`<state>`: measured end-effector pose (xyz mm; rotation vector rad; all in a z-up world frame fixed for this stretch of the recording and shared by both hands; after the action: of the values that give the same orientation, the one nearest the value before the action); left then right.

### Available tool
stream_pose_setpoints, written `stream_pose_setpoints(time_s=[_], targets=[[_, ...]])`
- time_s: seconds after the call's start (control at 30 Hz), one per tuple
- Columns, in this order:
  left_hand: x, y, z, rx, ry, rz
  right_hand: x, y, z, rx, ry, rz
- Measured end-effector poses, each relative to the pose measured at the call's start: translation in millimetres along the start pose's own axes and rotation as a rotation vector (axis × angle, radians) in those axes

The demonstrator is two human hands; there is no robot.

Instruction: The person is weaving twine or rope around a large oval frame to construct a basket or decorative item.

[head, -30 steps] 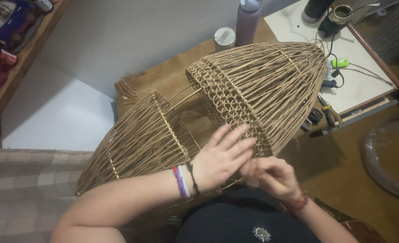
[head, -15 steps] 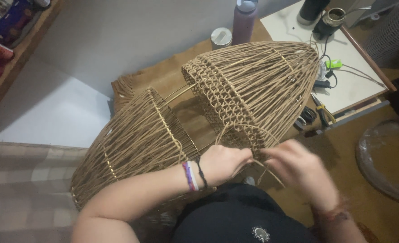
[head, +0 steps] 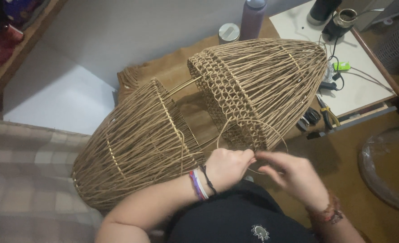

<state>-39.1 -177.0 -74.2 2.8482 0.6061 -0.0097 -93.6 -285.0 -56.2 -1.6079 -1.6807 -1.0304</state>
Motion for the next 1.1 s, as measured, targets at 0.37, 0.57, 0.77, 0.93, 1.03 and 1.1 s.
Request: stream_pose_setpoints(time_s=[0.37, 0.57, 0.77, 0.93, 1.03, 1.1], targets=[[8.4, -17.4, -40.1, -0.004, 0.013, 0.092, -32.3, -31.6, -91.2, -0.328, -0.65, 0.012], [-13.8, 6.1, -47.1, -0.108, 0.115, 0.066, 24.6, -3.1, -15.0, -0.029, -0.132, -0.237], [20.2, -2.5, -55.8, -0.104, -0.012, 0.036, -47.6, -2.9, -71.5, -0.124, -0.544, -0.049], [4.4, 13.8, -44.2, -0.128, 0.11, 0.014, 26.6, 19.8, -29.3, 0.012, -0.343, -0.224], [-3.8, 11.4, -47.1, -0.13, 0.167, 0.033, -0.8, 10.3, -16.9, 0.145, -0.325, -0.272], [6.9, 6.9, -45.2, 0.011, -0.011, -0.029, -63.1, 5.7, -73.1, -0.059, -0.486, -0.082]])
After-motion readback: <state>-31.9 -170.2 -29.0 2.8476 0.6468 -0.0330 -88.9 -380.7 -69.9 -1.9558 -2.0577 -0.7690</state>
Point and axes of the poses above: each hand's wrist, its own y-axis towards the middle knuckle, its own z-axis out of the palm, x = y × z, the point moved 10 cm from there along y, towards the middle knuckle, and after that the axes turned 15 degrees about y, right-handed, at the moved point
